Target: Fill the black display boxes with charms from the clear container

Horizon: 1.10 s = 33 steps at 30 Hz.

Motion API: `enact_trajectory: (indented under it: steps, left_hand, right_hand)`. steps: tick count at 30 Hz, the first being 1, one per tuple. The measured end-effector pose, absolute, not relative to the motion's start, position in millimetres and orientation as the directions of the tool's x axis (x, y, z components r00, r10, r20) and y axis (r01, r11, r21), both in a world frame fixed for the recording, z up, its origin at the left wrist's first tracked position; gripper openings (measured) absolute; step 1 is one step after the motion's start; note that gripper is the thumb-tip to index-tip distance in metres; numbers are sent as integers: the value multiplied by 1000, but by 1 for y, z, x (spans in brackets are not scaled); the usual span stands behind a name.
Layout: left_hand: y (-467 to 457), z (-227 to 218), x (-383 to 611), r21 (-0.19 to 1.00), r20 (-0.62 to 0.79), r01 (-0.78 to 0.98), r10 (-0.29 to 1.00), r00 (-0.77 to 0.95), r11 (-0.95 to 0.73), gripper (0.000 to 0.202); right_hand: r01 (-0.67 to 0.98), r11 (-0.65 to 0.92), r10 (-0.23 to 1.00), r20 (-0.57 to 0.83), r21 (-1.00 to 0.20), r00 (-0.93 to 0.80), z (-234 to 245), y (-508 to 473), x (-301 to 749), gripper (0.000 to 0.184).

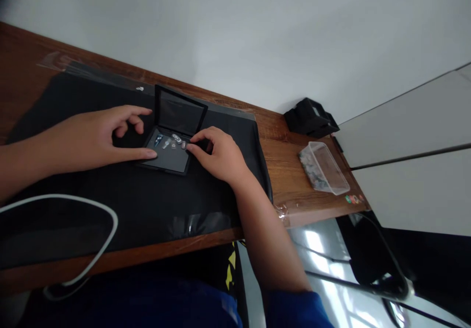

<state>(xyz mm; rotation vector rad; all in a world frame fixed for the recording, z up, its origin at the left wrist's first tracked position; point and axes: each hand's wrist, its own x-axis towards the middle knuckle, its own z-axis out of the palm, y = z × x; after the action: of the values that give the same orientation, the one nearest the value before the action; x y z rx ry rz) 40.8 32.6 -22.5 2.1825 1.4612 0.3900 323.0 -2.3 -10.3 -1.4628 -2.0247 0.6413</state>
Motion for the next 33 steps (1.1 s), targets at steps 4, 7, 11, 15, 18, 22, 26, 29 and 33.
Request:
enact_trajectory:
  steps: [4,7,11,15,18,22,26,29,33]
  left_hand:
    - [30,-23,41,540,-9,778,922,388,-322,107]
    - [32,-24,41,536,-26,788,927,374,-303,108]
    - [34,-23,43,528,-44,798,929,368,-291,105]
    - [33,-23,45,526,-33,797,930,367,-296,102]
    - [33,-24,45,522,-35,804,934,355,-285,101]
    - [33,-23,44,521,-42,808,937,347,-276,102]
    - [34,-22,45,524,-52,807,935,350,-273,100]
    - [34,-23,45,523,-49,806,935,352,-277,98]
    - [36,-25,44,529,-40,799,932,360,-286,99]
  right_hand:
    - [751,253,964,221,-610,-146,-10,-5,315,22]
    - [799,260,959,242,-543,-148,-9,-7,308,16]
    - [834,275,954,244,-478,-175,-8,-10,296,17]
    - [853,302,946,247,-425,-211,-11,-8,288,22]
    - [863,314,946,211,-394,-248,-12,-8,287,24]
    - [871,320,945,185,-373,-269,-10,-9,288,29]
    - [885,291,954,173,-363,-243,-8,-10,286,31]
    - [882,296,953,171,-367,-249,-9,-10,285,34]
    - [885,279,958,169,-373,-231,-9,-12,283,35]
